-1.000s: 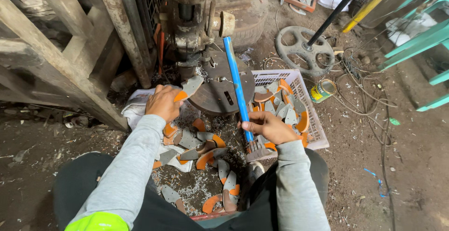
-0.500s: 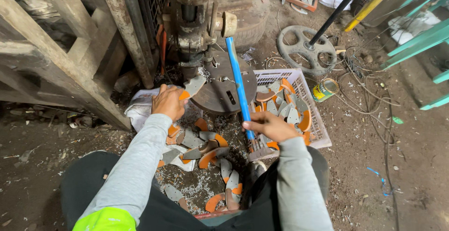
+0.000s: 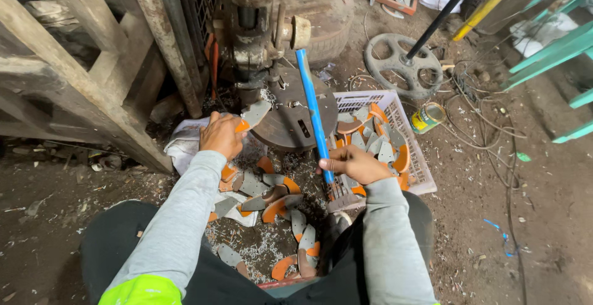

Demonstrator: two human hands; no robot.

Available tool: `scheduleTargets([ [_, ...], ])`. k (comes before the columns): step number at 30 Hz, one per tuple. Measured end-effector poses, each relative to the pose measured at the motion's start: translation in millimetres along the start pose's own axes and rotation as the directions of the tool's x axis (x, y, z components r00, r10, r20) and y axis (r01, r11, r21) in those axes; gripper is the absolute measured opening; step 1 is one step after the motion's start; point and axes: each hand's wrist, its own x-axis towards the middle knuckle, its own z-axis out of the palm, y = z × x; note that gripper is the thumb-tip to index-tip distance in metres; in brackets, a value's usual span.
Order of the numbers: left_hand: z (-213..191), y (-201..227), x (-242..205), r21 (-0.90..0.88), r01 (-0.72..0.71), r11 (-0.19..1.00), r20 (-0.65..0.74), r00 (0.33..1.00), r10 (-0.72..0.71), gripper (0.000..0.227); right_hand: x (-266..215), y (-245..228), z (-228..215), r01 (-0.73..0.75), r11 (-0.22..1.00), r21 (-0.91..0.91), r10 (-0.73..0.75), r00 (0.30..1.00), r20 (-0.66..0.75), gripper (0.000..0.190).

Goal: The person positions orange and gray curved shoe parts under a drill press and uses a blue lever to operate the machine, drilling holes into each piece. The person handles the parts one at a time, repositioning them as needed and placing finished pieces into a nearby basket.

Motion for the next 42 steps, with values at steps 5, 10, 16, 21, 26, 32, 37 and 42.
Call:
scheduleTargets([
  [5,-1.1,-2.5,1.0,-0.036,-0.04,0.999,-0.047,0.998,0.038,0.036,-27.9,13.1,-16.1,0.336,0.78,0.528,-0.377,0.926,-0.032,0.042],
  [10,-2.4,-2.6,2.0,-0.013,-0.039,0.999,-0.045,0.998,0.038,0.036,-18.0,3.2,-13.6,0.261,0.938,0.229,-0.275,0.961,0.031,0.044],
  [16,-7.5,2.3,0.6,-0.014,-0.038,0.999,-0.047,0.998,0.037,0.038,-14.1,-12.1,-4.1,0.091,0.995,-0.045,-0.094,0.993,-0.068,0.041],
  [21,-8.8,1.4,-3.1,-0.026,-0.02,0.999,-0.046,0.999,0.019,0.039,-40.0,-3.6,-10.6,0.389,0.728,0.565,-0.429,0.901,-0.067,0.043],
  [26,-15.5,-0.8,-1.9,-0.031,0.024,0.999,-0.013,1.0,-0.025,0.04,-34.7,-6.2,-11.7,0.362,0.79,0.495,-0.374,0.924,-0.079,0.039],
  [32,-9.9,-17.6,-4.6,-0.035,0.001,0.999,-0.04,0.999,-0.002,0.038,-29.4,3.5,-14.3,0.346,0.781,0.52,-0.391,0.92,-0.024,0.037],
  [37,1.6,-25.1,-1.4,-0.07,-0.101,0.992,-0.208,0.974,0.085,0.041,-25.6,16.6,-17.7,0.308,0.817,0.487,-0.335,0.942,-0.034,0.037],
  [42,7.1,-19.3,2.3,-0.092,-0.027,0.995,-0.165,0.986,0.011,0.04,-24.3,24.1,-17.5,0.266,0.822,0.503,-0.287,0.957,-0.037,0.034],
])
